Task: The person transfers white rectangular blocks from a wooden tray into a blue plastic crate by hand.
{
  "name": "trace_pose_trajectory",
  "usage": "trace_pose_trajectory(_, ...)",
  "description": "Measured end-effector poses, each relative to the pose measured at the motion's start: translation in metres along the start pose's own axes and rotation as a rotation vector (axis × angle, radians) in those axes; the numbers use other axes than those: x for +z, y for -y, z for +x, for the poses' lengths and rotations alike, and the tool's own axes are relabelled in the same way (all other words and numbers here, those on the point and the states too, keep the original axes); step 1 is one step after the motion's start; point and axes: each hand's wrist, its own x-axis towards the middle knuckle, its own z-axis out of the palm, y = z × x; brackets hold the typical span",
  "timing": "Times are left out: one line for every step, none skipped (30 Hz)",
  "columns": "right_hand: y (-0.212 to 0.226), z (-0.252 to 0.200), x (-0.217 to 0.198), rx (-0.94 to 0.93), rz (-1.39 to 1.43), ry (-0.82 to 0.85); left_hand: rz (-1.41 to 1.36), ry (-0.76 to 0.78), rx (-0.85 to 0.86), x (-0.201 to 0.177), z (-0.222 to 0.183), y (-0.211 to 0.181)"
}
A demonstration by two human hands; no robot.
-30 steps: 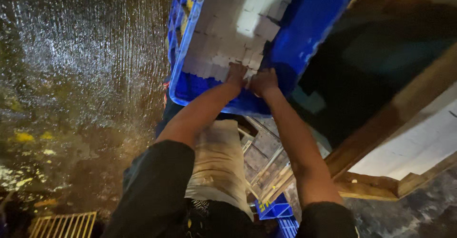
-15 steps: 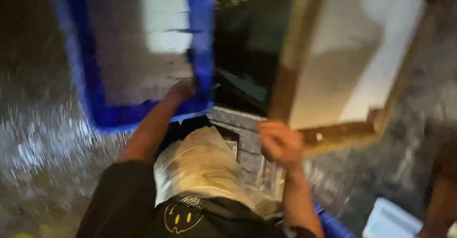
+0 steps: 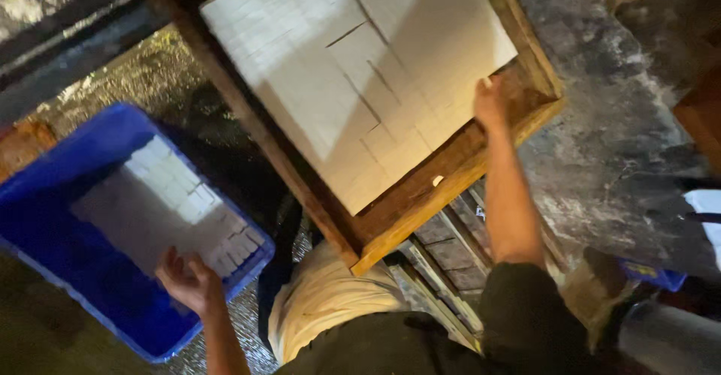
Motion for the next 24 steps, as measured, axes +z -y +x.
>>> trace_pose_trajectory(0.01, -0.004, 0.006, -0.02, -0.045, -0.075, -0.047, -0.034, 0.077, 0.009, 0.0, -0.025)
trace_pose_trajectory(0.019, -0.01, 0.004, -0.038, -0.045, -0.105, -0.056, -0.014, 0.17, 0.018, -0.003, -0.051)
trace_pose_trajectory(0.028, -0.015, -0.001, -0.056, -0.044, -0.135, -0.057, 0.005, 0.263, 0.028, -0.006, -0.076)
trace_pose_trajectory(0.034, -0.016, -0.011, -0.08, -0.047, -0.162, -0.037, 0.024, 0.358, 0.041, -0.009, -0.102)
trace_pose_trajectory(0.038, -0.014, -0.023, -0.02, 0.018, -0.102, -0.04, 0.116, 0.424, 0.052, -0.01, -0.126)
trace_pose_trajectory(0.039, -0.012, -0.036, 0.039, 0.083, -0.042, -0.043, 0.209, 0.492, 0.065, -0.011, -0.149)
trace_pose_trajectory(0.038, -0.012, -0.047, 0.097, 0.15, 0.019, -0.064, 0.305, 0.525, 0.078, -0.015, -0.171)
trace_pose_trajectory(0.035, -0.006, -0.056, 0.104, 0.235, 0.082, -0.088, 0.396, 0.557, 0.094, -0.019, -0.192)
trace_pose_trajectory(0.03, -0.002, -0.063, 0.111, 0.321, 0.144, -0.146, 0.495, 0.581, 0.108, -0.022, -0.211)
trace_pose_trajectory(0.024, 0.003, -0.065, 0.115, 0.408, 0.207, -0.204, 0.591, 0.605, 0.122, -0.024, -0.227)
trace_pose_trajectory(0.017, 0.006, -0.062, 0.049, 0.325, 0.248, -0.214, 0.648, 0.638, 0.133, -0.026, -0.241)
trace_pose_trajectory(0.011, 0.001, -0.053, -0.012, 0.242, 0.291, -0.221, 0.711, 0.669, 0.142, -0.028, -0.252)
trace_pose_trajectory(0.006, -0.004, -0.042, -0.073, 0.159, 0.332, -0.227, 0.774, 0.7, 0.149, -0.029, -0.261)
trace_pose_trajectory(0.0, -0.012, -0.033, -0.144, 0.136, 0.241, -0.257, 0.797, 0.695, 0.156, -0.033, -0.268)
trace_pose_trajectory(-0.001, -0.021, -0.021, -0.215, 0.114, 0.152, -0.286, 0.82, 0.691, 0.162, -0.036, -0.272)
trace_pose_trajectory(0.002, -0.025, -0.012, -0.297, 0.092, 0.065, -0.315, 0.834, 0.683, 0.169, -0.038, -0.276)
trace_pose_trajectory(0.007, -0.031, -0.003, -0.303, 0.055, 0.046, -0.319, 0.849, 0.67, 0.18, -0.039, -0.279)
trace_pose_trajectory(0.013, -0.041, 0.002, -0.272, 0.012, 0.045, -0.319, 0.867, 0.651, 0.189, -0.041, -0.28)
trace_pose_trajectory(0.021, -0.052, 0.006, -0.206, -0.011, 0.053, -0.319, 0.885, 0.632, 0.198, -0.044, -0.28)
trace_pose_trajectory(0.029, -0.058, 0.005, -0.119, -0.016, 0.076, -0.333, 0.904, 0.634, 0.211, -0.046, -0.282)
trace_pose_trajectory(0.036, -0.059, 0.001, -0.043, 0.009, 0.108, -0.347, 0.923, 0.637, 0.223, -0.049, -0.283)
trace_pose_trajectory(0.043, -0.058, -0.005, 0.032, 0.053, 0.139, -0.36, 0.94, 0.64, 0.234, -0.051, -0.284)
trace_pose_trajectory(0.048, -0.053, -0.013, 0.062, 0.125, 0.151, -0.359, 0.953, 0.616, 0.244, -0.053, -0.285)
trace_pose_trajectory(0.051, -0.049, -0.021, 0.071, 0.22, 0.157, -0.357, 0.968, 0.59, 0.252, -0.057, -0.286)
